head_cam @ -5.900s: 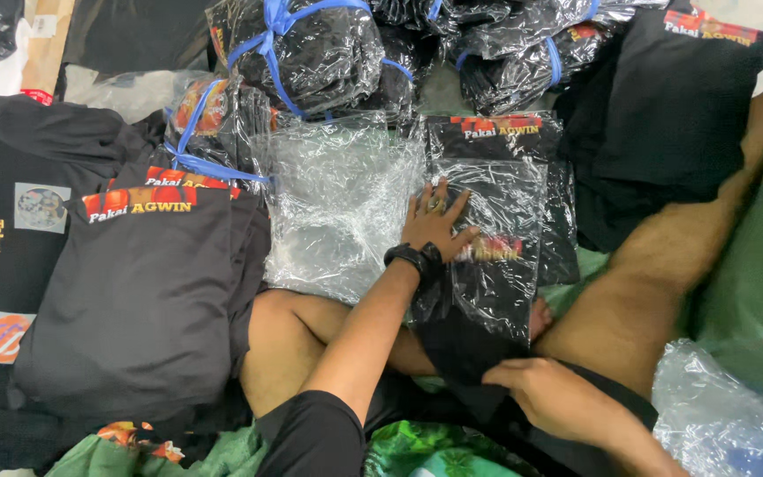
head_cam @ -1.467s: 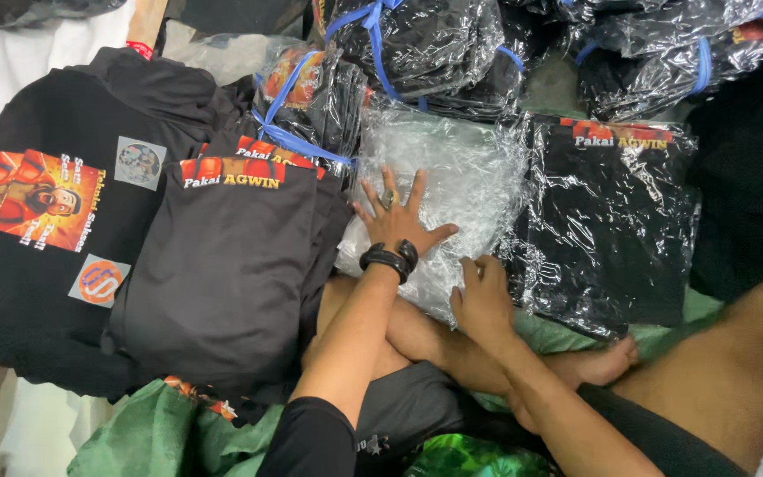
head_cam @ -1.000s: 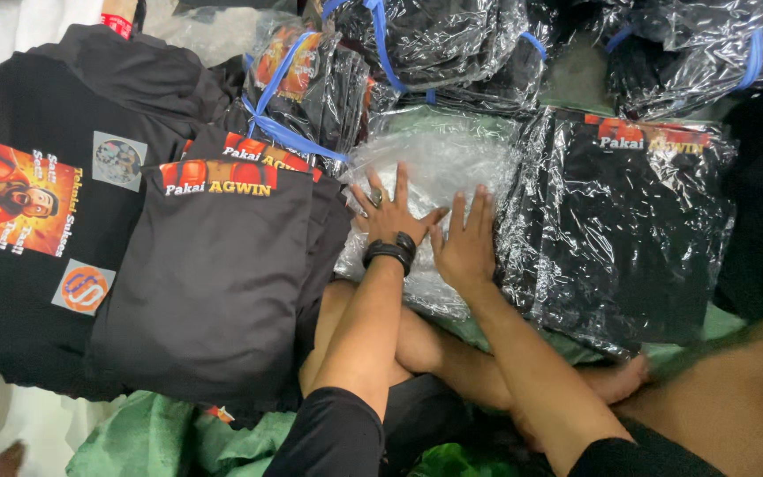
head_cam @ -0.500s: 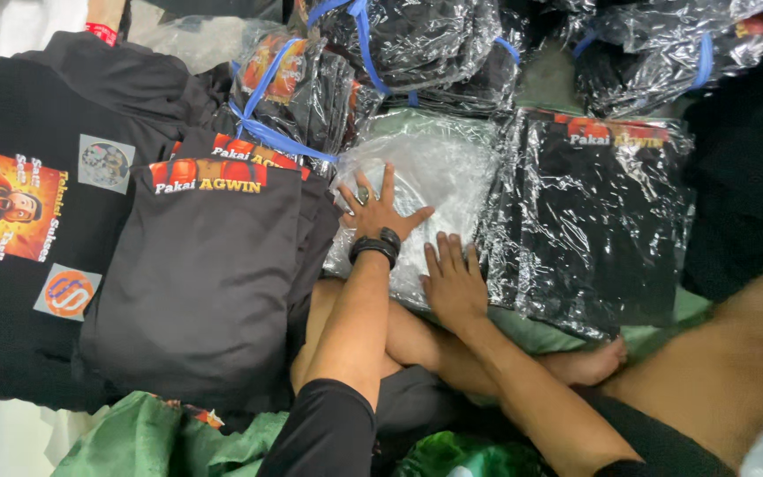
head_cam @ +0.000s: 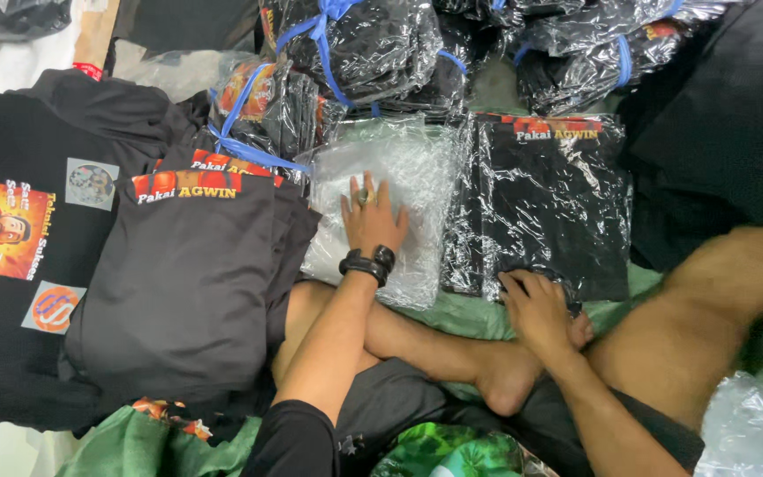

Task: The person sits on the floor surrounded by stacks of black t-shirts, some wrapped in plastic and others loose. They repeatedly touch, pat, and adjust the wrapped packages and loose shirts, organizing them into piles.

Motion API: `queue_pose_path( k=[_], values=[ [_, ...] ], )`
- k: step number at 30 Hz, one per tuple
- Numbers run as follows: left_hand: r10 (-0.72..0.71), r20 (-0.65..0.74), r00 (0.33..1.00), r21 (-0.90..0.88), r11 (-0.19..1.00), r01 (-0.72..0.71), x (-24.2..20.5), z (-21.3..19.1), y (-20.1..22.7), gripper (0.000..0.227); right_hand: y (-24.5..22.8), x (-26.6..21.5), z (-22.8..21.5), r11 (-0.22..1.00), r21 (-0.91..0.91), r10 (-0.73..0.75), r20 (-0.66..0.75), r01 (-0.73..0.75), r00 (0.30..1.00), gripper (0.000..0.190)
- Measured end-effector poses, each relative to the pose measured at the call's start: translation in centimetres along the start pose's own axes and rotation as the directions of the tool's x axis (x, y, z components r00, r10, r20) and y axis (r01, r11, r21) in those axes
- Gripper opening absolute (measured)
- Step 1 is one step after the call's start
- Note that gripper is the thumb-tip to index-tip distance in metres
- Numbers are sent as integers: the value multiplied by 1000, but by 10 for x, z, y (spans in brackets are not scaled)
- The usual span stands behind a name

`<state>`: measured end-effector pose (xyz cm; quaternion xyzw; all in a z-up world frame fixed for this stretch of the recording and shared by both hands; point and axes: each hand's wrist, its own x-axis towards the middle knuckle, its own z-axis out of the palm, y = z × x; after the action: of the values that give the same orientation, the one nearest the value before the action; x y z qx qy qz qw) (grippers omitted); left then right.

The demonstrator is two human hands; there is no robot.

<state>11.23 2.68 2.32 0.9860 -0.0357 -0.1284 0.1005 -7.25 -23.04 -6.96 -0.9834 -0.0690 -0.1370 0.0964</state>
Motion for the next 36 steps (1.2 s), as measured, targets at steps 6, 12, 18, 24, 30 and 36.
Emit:
queue_pose_path(
  k=[6,12,18,24,30,36],
  values=[
    [404,-28,914,49,914,-403,-31,-3,65,47,-17,-7,13,999,-49,-3,-52,0,999,37],
    [707,-289,646,90,692,-717,-17,70,115,47,-31,7,4,994,-84,-80,-177,66,981,18],
    [613,172,771,87,770,-632,-14,70,132,62,-43,7,3,997,-69,-50,-145,40,988,10],
    [623,125,772,76,770,-633,-11,80,125,62,-42,13,5,999,-4,52,-87,-52,995,18],
    [630,74,773,59,771,-634,-5,90,124,61,-34,16,5,989,-117,-109,-194,88,975,10],
    [600,159,784,49,788,-614,-9,82,124,62,-28,12,-10,995,36,-91,-78,94,993,16]
  ],
)
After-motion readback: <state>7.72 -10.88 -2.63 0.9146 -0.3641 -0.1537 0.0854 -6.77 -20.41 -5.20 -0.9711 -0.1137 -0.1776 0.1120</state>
